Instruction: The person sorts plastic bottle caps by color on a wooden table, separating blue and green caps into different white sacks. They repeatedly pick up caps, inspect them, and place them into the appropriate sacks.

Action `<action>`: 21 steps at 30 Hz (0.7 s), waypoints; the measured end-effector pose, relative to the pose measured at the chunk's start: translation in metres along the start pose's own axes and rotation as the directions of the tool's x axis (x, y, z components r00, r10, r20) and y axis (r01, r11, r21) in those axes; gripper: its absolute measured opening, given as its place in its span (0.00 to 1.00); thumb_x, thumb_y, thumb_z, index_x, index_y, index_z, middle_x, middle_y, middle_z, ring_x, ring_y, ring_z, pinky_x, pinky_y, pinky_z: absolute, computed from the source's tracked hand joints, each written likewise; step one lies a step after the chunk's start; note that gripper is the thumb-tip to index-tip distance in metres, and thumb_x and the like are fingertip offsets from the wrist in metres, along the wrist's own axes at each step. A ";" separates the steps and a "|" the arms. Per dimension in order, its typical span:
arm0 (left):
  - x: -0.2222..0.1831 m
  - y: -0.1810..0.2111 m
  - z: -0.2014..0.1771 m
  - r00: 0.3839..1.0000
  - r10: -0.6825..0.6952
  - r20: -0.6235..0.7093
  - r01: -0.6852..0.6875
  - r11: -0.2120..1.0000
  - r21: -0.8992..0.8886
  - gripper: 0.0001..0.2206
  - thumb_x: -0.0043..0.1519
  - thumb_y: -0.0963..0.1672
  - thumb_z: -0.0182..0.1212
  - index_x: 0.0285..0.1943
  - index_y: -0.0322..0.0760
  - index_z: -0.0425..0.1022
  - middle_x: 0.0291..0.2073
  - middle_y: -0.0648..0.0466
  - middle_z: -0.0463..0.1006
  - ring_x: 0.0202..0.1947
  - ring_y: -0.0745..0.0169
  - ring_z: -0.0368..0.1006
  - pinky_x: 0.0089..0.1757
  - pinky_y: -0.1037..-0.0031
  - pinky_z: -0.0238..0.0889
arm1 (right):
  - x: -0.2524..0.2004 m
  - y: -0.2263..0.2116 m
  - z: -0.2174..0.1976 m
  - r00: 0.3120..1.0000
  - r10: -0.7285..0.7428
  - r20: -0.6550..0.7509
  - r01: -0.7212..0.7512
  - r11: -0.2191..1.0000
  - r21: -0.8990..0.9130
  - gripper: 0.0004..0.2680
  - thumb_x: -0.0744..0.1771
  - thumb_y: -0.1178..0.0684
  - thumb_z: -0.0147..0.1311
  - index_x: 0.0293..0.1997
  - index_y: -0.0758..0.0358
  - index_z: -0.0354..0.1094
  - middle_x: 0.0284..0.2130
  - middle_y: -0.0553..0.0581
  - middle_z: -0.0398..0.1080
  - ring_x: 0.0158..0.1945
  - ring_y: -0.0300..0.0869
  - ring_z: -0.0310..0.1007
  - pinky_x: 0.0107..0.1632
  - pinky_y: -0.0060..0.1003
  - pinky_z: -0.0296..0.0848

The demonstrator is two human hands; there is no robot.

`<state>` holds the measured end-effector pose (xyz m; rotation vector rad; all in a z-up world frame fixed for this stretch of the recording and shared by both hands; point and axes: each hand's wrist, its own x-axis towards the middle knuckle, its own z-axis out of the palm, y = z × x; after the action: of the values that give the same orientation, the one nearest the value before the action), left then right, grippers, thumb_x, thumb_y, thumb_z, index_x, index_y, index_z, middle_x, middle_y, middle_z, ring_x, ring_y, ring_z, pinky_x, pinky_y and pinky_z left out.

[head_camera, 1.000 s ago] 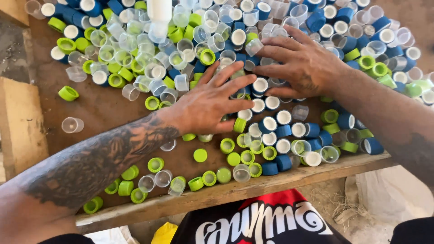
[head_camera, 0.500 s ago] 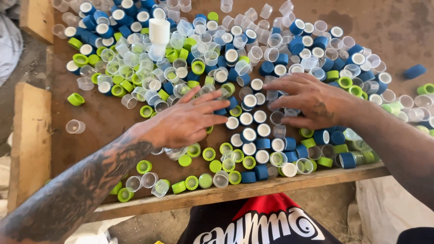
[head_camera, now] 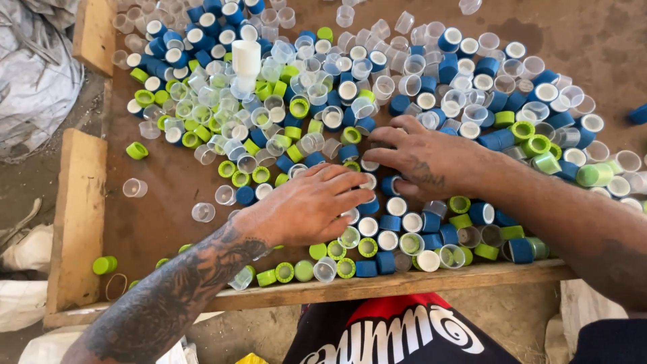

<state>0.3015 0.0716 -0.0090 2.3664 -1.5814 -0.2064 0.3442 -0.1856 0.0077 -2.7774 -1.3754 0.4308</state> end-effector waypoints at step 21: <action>0.001 -0.025 0.032 0.970 -0.206 -0.130 0.156 0.935 -0.318 0.07 0.61 0.39 0.61 0.46 0.40 0.75 0.52 0.49 0.70 0.55 0.37 0.69 0.48 0.55 0.73 | 0.012 0.024 0.031 0.995 -0.057 -0.084 0.077 0.961 0.265 0.09 0.61 0.52 0.63 0.42 0.45 0.70 0.47 0.51 0.68 0.51 0.52 0.75 0.45 0.44 0.81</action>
<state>0.3147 0.0749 -0.0474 2.2206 -1.1628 -0.2695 0.3616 -0.1945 -0.0284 -2.4967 -1.2836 0.4650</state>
